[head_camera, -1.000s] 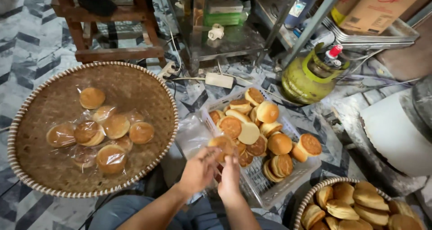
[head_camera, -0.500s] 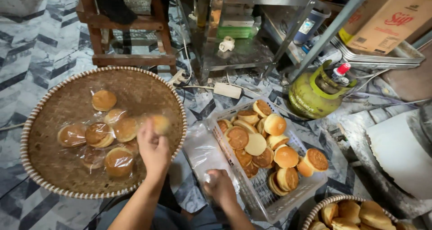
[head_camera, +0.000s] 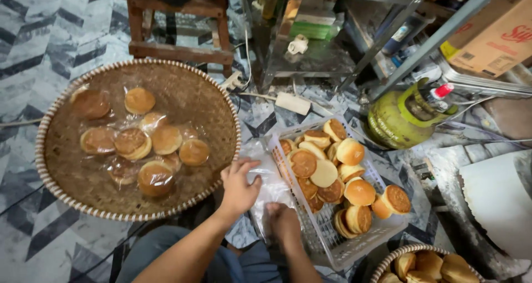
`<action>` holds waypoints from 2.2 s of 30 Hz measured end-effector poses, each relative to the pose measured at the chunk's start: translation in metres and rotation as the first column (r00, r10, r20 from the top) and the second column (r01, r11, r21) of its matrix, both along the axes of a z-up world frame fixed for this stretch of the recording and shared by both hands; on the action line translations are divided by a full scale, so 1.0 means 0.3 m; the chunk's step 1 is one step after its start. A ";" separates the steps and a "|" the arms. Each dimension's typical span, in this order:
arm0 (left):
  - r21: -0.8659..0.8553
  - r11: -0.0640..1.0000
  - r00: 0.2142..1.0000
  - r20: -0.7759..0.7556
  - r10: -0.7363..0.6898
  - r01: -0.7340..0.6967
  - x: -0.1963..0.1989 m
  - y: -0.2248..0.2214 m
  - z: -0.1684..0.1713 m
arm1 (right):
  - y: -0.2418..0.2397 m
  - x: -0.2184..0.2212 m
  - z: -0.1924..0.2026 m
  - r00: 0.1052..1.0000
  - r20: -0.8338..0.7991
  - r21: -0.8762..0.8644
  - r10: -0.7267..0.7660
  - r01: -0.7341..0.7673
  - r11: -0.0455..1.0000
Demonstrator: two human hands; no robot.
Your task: The person packages bread rolls by placing them into plastic bags and sealing the bags by hand.
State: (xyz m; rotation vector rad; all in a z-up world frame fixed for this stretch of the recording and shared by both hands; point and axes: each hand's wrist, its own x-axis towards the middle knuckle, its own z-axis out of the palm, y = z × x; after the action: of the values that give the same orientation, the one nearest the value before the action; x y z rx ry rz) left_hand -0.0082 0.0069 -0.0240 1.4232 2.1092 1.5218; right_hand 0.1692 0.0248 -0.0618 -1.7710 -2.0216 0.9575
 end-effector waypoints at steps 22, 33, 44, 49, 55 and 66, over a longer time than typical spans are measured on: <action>0.107 0.741 -0.007 0.991 -0.137 0.663 -0.009 -0.022 -0.032 | 0.159 0.224 -0.018 0.144 -0.722 -0.687 -0.677 -0.265 0.677; -0.252 0.727 0.664 0.658 -0.355 0.638 -0.039 -0.010 0.032 | 0.158 0.182 0.105 0.571 -0.705 -0.529 -0.420 -0.028 0.848; -0.019 0.779 0.627 0.605 -0.490 0.627 0.043 -0.025 -0.004 | 0.041 0.081 0.142 0.827 -0.536 0.212 0.170 -0.064 0.975; -0.012 0.771 0.639 0.569 -0.518 0.636 0.067 -0.034 -0.003 | 0.059 0.093 -0.004 0.775 -0.625 -0.127 -0.095 0.019 0.992; -0.019 0.944 0.943 0.060 -0.329 0.330 0.072 -0.052 0.098 | 0.015 -0.013 0.359 0.980 -0.195 0.568 0.046 0.074 0.820; 0.103 0.824 0.826 0.040 -0.563 0.557 -0.032 -0.024 0.138 | 0.139 0.121 0.164 0.634 -0.758 -0.030 -0.150 0.196 0.980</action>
State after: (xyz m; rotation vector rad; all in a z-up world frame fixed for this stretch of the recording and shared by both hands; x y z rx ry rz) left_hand -0.0178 -0.0003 0.0172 1.7821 1.3997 1.3955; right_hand 0.2054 0.0666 -0.0126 -1.1751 -1.2836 1.2806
